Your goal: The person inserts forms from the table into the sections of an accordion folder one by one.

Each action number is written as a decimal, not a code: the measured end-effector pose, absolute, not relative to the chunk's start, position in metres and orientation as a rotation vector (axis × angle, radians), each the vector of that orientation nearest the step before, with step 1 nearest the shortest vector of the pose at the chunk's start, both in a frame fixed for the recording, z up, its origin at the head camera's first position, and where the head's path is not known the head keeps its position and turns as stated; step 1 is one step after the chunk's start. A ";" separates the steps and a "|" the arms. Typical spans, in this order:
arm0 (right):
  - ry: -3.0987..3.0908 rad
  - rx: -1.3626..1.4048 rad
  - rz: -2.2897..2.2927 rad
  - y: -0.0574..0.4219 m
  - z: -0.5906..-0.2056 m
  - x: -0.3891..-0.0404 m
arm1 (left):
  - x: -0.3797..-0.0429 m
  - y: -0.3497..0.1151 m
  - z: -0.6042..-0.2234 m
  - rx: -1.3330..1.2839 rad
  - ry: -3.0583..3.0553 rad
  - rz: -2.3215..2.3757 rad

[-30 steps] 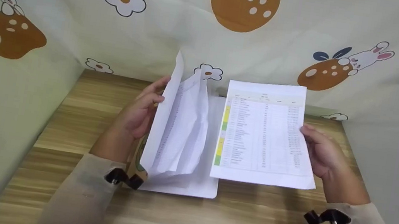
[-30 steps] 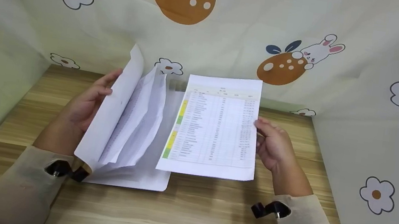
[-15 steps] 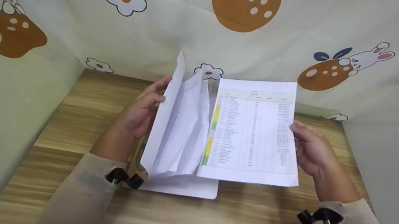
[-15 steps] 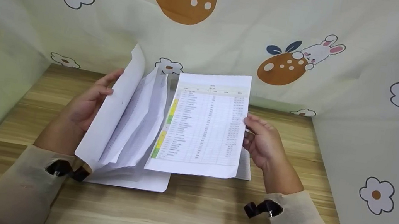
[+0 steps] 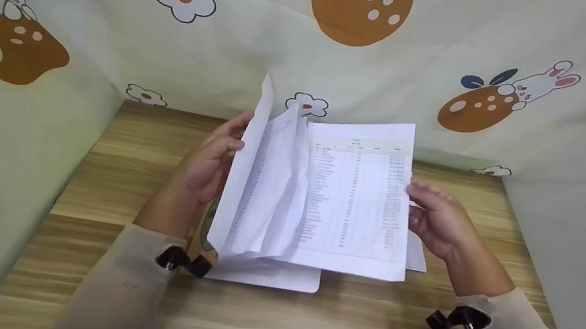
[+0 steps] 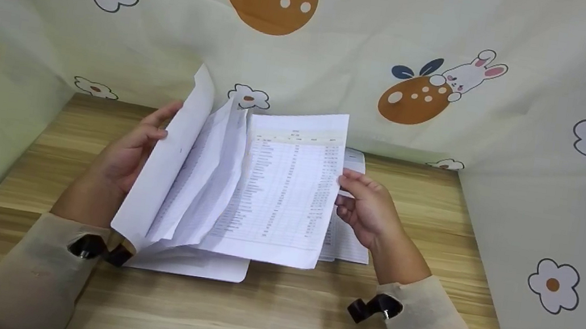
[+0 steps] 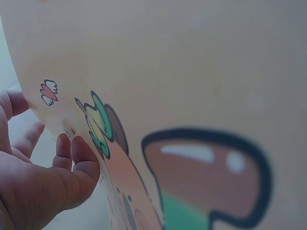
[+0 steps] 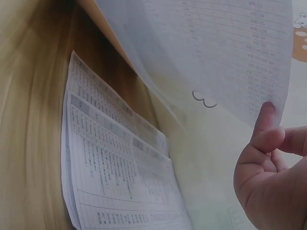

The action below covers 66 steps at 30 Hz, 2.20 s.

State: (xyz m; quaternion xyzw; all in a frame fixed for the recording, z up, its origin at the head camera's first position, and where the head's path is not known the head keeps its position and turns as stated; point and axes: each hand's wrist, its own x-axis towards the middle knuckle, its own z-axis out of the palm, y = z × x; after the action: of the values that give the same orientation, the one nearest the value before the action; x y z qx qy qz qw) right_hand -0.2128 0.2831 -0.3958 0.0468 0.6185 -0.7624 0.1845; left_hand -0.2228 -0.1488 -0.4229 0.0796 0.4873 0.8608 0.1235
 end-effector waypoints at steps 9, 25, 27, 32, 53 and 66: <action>1.718 0.111 -2.097 0.265 -0.403 -0.214 | -0.222 -0.148 -0.422 0.234 1.391 2.512; 1.717 0.103 -2.074 0.229 -0.416 -0.225 | -0.222 -0.147 -0.421 0.210 1.409 2.517; 1.721 0.124 -2.075 0.223 -0.417 -0.226 | -0.222 -0.147 -0.422 0.216 1.403 2.518; 1.749 0.166 -2.057 0.209 -0.422 -0.230 | -0.221 -0.148 -0.421 0.242 1.370 2.521; 1.995 0.160 -1.940 0.166 -0.438 -0.234 | -0.219 -0.144 -0.419 0.238 1.393 2.519; 2.196 0.099 -1.824 0.158 -0.438 -0.235 | -0.218 -0.142 -0.420 0.245 1.378 2.516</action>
State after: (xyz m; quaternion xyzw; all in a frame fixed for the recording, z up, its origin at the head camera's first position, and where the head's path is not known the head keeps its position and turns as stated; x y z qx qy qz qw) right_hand -0.2349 0.1580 -0.4376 0.0341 0.7610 -0.6321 0.1418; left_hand -0.2182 -0.1419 -0.4199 0.0845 0.4745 0.8664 0.1308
